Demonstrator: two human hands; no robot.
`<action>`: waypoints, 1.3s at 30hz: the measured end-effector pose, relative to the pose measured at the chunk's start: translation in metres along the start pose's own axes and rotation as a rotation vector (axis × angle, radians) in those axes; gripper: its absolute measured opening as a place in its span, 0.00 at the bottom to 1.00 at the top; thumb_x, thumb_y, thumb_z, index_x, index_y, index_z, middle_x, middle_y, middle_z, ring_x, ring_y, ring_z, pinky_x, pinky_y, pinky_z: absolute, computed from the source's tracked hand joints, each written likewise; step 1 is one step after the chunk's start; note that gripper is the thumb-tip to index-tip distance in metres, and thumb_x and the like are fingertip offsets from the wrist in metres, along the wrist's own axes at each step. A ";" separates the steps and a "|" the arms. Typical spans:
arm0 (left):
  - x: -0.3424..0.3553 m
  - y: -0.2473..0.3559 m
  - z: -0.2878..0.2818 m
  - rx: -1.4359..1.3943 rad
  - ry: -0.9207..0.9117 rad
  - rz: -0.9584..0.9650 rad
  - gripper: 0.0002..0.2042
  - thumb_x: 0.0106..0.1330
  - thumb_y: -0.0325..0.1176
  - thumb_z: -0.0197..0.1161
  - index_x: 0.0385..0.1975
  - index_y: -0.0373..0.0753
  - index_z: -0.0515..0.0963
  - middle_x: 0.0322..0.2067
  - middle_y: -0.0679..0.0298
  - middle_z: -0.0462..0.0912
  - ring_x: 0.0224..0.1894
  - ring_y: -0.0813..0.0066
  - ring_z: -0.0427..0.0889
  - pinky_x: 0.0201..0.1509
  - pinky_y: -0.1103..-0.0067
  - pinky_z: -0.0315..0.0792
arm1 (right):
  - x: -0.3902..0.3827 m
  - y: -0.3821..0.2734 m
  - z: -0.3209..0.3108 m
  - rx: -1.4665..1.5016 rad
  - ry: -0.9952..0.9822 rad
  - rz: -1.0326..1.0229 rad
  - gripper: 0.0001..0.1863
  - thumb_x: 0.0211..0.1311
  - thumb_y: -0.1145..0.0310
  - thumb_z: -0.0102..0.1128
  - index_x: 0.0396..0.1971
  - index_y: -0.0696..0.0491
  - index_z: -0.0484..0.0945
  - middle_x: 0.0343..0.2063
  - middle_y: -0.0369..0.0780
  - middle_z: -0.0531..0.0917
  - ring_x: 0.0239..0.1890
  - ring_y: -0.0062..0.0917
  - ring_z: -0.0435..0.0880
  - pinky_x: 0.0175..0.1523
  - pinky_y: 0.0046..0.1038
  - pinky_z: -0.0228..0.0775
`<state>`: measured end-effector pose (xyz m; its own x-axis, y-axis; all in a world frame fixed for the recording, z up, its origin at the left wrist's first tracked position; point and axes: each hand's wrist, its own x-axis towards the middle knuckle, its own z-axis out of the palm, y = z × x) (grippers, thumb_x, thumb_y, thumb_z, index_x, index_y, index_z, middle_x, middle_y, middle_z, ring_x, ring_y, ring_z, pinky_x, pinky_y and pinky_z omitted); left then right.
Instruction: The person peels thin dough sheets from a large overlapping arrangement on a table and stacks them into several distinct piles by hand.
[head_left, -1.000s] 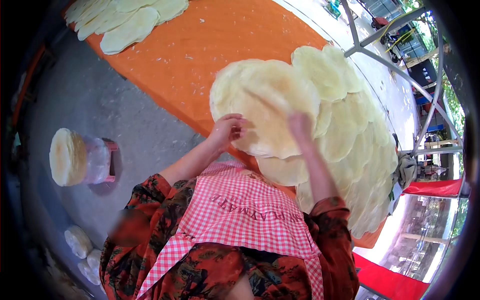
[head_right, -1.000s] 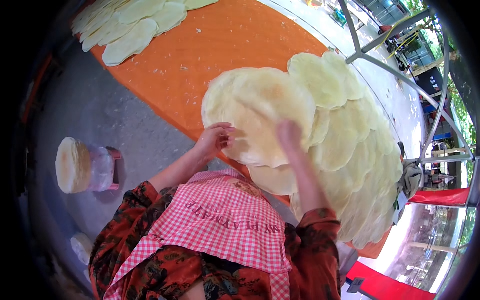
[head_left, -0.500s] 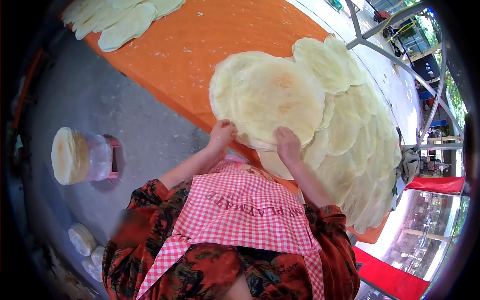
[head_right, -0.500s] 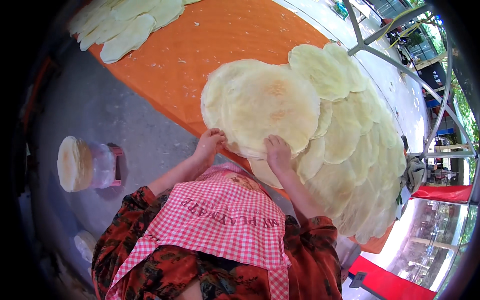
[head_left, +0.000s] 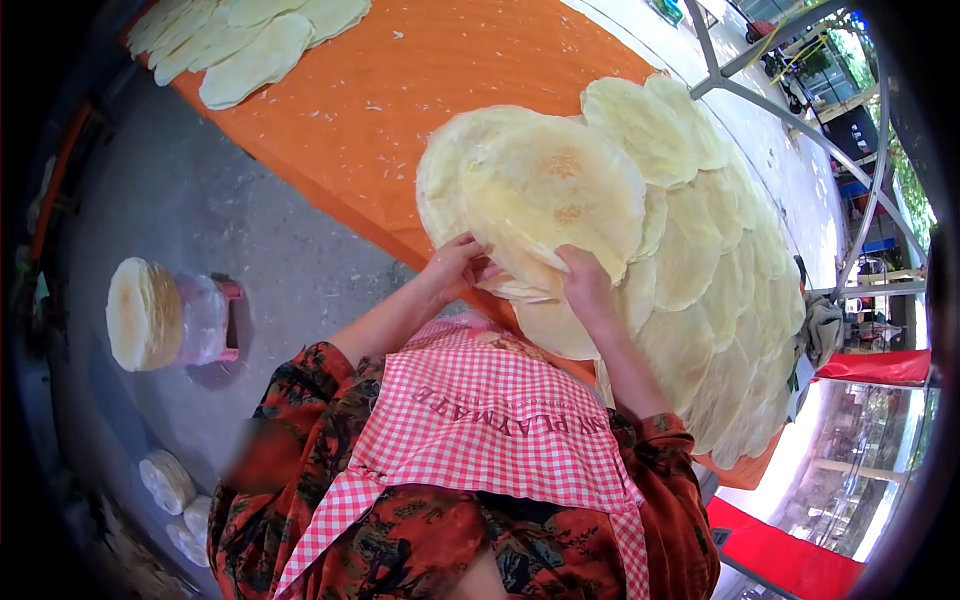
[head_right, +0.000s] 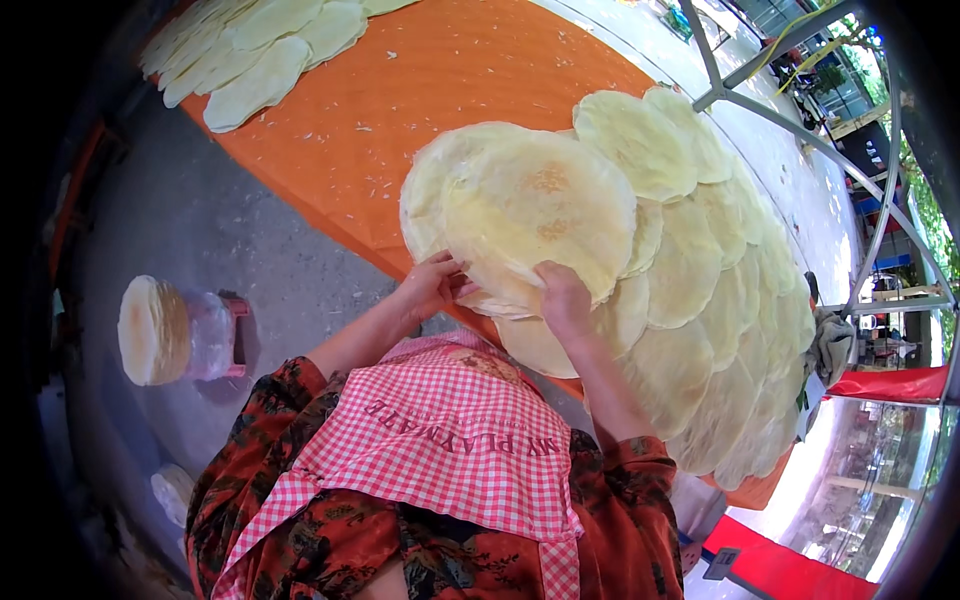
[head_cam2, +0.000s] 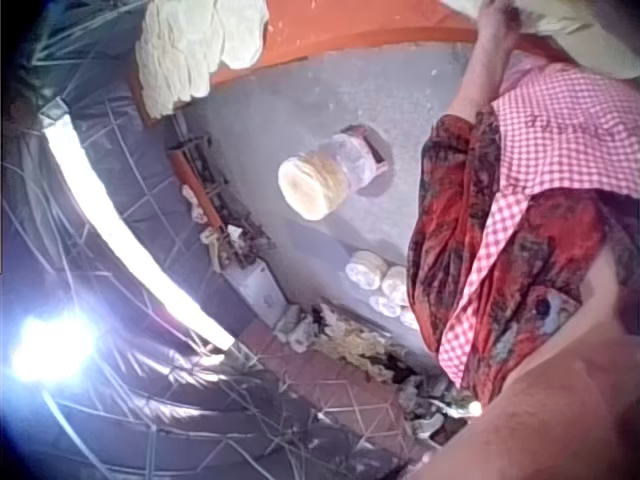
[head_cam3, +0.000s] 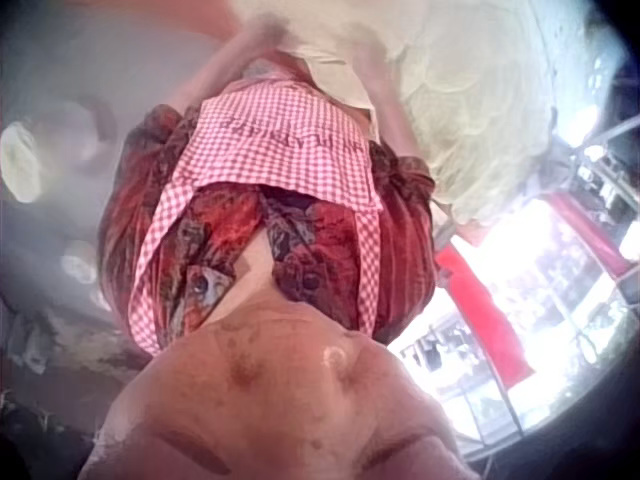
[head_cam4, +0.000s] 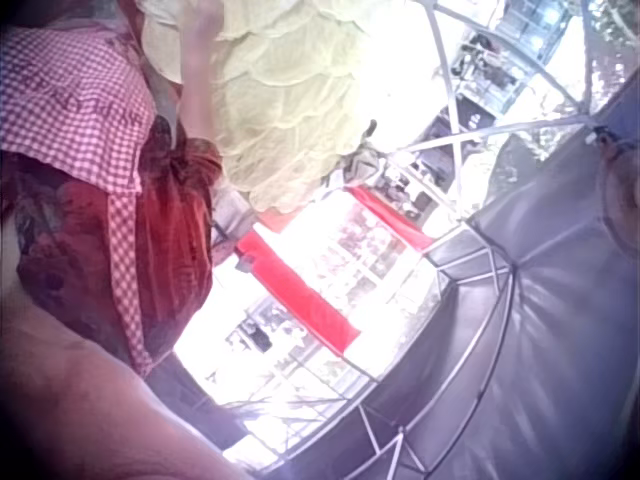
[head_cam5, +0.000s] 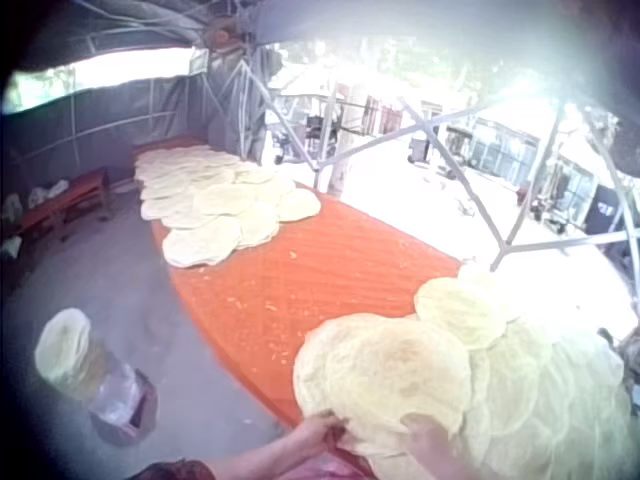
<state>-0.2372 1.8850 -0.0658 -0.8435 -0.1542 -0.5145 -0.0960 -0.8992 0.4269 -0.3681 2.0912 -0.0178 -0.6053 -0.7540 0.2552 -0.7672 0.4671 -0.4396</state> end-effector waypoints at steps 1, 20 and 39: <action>-0.002 -0.002 0.002 0.000 -0.004 -0.001 0.15 0.67 0.24 0.51 0.53 0.36 0.68 0.46 0.59 0.77 0.46 0.64 0.79 0.50 0.72 0.78 | -0.003 0.002 0.003 -0.004 0.002 0.001 0.15 0.46 0.77 0.58 0.38 0.53 0.80 0.40 0.42 0.82 0.45 0.37 0.80 0.48 0.34 0.73; 0.022 -0.018 0.017 0.210 0.273 0.062 0.23 0.62 0.27 0.57 0.56 0.37 0.61 0.45 0.53 0.76 0.42 0.56 0.80 0.40 0.64 0.79 | -0.004 -0.022 0.029 -0.179 -0.082 -0.081 0.34 0.51 0.58 0.61 0.58 0.57 0.65 0.53 0.47 0.74 0.55 0.41 0.72 0.56 0.42 0.63; 0.032 -0.020 0.012 0.250 0.165 0.047 0.16 0.63 0.30 0.56 0.49 0.30 0.68 0.37 0.55 0.78 0.34 0.61 0.80 0.28 0.68 0.78 | 0.045 -0.013 0.010 -0.331 -0.142 -0.143 0.06 0.56 0.70 0.48 0.29 0.52 0.75 0.28 0.44 0.79 0.31 0.41 0.80 0.35 0.42 0.73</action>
<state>-0.2686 1.9034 -0.0815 -0.7549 -0.2761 -0.5949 -0.2033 -0.7639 0.6124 -0.3829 2.0468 -0.0089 -0.4693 -0.8681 0.1617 -0.8829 0.4586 -0.1004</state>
